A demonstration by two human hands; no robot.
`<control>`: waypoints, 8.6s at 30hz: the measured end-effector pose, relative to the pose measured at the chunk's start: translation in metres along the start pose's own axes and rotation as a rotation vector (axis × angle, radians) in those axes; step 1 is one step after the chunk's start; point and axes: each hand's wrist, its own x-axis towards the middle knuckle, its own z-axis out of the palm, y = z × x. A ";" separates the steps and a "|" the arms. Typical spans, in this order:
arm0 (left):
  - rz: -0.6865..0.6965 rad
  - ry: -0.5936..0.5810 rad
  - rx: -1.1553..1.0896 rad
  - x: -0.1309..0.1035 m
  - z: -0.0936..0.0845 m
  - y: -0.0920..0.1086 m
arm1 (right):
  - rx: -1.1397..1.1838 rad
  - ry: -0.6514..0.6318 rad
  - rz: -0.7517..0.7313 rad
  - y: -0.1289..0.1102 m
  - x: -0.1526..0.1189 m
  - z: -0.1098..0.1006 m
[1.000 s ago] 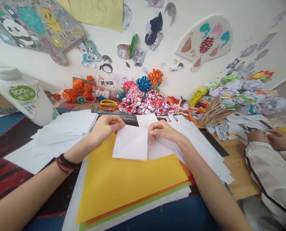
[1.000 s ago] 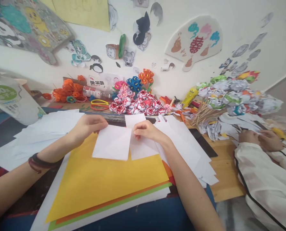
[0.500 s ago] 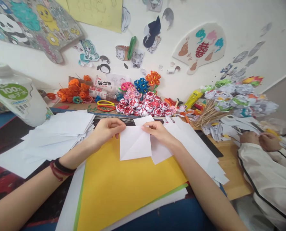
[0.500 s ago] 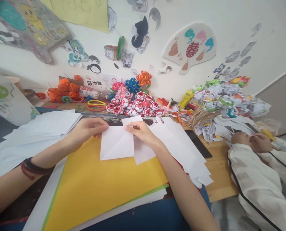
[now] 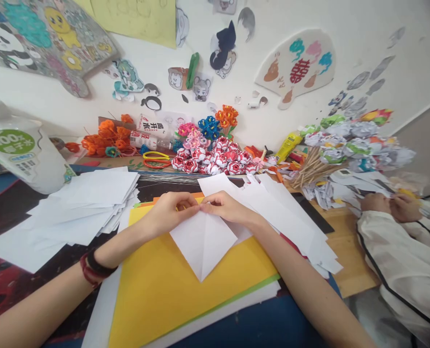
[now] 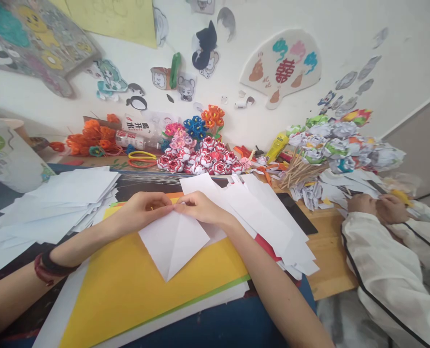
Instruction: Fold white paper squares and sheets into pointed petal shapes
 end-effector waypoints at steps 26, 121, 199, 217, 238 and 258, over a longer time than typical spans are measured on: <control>-0.067 0.040 -0.232 -0.004 0.011 0.004 | 0.112 0.177 0.029 -0.013 -0.003 0.014; -0.071 0.397 -0.324 -0.001 -0.020 -0.017 | 0.097 0.230 0.013 -0.001 -0.005 -0.020; 0.281 0.198 0.472 -0.008 0.011 0.007 | -0.064 -0.007 -0.038 -0.019 -0.013 -0.017; 0.146 0.057 -0.081 -0.012 0.010 0.004 | -0.142 -0.047 -0.050 -0.019 -0.013 -0.010; 0.243 0.290 0.211 -0.019 0.014 0.018 | 0.047 0.161 -0.137 -0.019 -0.012 0.001; -0.121 0.377 0.311 0.000 -0.009 -0.028 | -0.810 0.503 -0.095 0.006 -0.006 -0.030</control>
